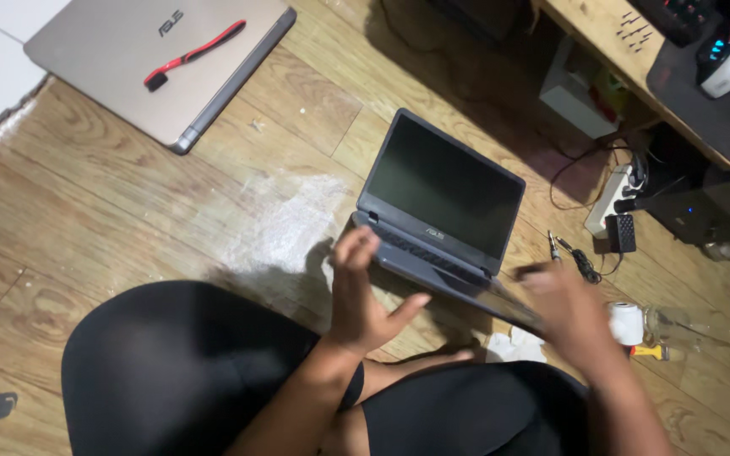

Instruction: The person wipes the laptop screen and keyboard area with a cloth. They then use a screwdriver to remove screws from the laptop's side and bottom, eventually prying off the bottom cover to expose the internal components.

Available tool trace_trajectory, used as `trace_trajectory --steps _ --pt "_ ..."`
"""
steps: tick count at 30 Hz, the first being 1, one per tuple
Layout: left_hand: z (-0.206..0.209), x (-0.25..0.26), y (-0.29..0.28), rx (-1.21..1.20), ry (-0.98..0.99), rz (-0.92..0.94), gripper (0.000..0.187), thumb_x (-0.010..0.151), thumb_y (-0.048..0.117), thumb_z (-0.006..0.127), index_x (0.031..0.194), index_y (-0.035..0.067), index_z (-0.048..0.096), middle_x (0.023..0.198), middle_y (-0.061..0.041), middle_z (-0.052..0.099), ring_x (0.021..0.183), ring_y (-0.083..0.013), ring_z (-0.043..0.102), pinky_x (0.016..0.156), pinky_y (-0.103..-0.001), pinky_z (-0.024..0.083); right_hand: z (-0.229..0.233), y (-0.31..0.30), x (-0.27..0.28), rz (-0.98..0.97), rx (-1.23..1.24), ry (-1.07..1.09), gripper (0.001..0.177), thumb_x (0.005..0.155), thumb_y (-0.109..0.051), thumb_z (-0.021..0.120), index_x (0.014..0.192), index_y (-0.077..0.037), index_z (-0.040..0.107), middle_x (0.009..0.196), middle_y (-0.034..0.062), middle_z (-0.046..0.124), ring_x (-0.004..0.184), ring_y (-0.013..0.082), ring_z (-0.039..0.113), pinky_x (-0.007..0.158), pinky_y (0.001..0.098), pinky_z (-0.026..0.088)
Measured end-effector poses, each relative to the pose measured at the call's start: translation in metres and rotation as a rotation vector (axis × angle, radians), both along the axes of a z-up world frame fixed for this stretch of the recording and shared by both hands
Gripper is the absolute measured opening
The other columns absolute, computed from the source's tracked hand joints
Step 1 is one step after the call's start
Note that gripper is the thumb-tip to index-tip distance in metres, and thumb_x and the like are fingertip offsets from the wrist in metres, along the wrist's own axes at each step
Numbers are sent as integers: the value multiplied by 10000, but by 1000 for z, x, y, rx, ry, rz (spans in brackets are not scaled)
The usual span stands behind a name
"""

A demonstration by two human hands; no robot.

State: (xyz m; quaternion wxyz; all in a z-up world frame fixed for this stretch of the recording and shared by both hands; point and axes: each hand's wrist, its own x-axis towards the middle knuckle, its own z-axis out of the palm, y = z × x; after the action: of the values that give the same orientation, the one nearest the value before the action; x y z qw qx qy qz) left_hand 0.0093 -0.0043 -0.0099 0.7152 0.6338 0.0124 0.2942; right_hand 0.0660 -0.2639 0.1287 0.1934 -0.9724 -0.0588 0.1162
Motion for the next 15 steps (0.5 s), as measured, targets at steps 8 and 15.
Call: trace_trajectory --steps 8,15 --pt "-91 77 14 -1280 750 -170 638 979 580 434 1390 96 497 1343 -163 603 1184 -293 606 1058 -418 451 -110 -144 17 -979 1062 428 339 1076 -411 401 885 -136 454 1548 135 511 1370 433 447 1086 662 375" --pt "-118 85 22 -1303 586 -445 525 953 270 481 1435 63 479 1297 -138 595 1135 -308 622 994 -461 513 -164 -126 35 -755 931 547 410 1063 -443 452 1045 -44 543 1447 229 569 1390 409 459 1134 545 388"
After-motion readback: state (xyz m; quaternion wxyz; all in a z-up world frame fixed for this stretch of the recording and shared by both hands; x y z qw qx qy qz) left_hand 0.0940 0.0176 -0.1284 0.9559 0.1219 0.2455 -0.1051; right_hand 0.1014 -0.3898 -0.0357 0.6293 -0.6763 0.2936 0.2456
